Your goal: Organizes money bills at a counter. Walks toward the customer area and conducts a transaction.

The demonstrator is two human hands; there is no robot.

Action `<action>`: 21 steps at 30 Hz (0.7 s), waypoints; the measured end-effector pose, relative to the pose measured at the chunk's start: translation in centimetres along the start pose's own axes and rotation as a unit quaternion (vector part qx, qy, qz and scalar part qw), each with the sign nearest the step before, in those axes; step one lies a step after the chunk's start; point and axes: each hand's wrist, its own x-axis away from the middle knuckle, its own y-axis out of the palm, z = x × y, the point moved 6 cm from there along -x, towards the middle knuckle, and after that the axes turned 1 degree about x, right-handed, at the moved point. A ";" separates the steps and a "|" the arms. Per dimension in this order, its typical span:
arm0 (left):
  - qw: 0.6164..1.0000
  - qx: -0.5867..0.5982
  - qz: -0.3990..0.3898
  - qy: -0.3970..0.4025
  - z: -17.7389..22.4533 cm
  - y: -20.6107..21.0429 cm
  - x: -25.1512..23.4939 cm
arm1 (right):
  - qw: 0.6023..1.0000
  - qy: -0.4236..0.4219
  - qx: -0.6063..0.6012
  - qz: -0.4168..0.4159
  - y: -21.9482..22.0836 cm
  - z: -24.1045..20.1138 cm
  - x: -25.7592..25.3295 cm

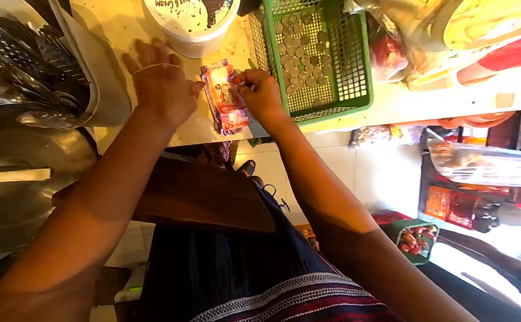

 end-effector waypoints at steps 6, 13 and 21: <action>0.981 0.134 -0.138 -0.011 3.8 3.7 0.3 | 0.994 -0.038 0.091 -0.036 1.8 -0.3 0.4; 0.927 0.317 -0.074 -0.188 3.9 5.3 -1.6 | 0.994 -0.069 0.085 0.027 2.3 0.9 1.2; 0.952 0.259 -0.074 -0.144 5.3 6.5 -2.5 | 0.997 -0.048 0.057 0.003 2.1 1.2 1.1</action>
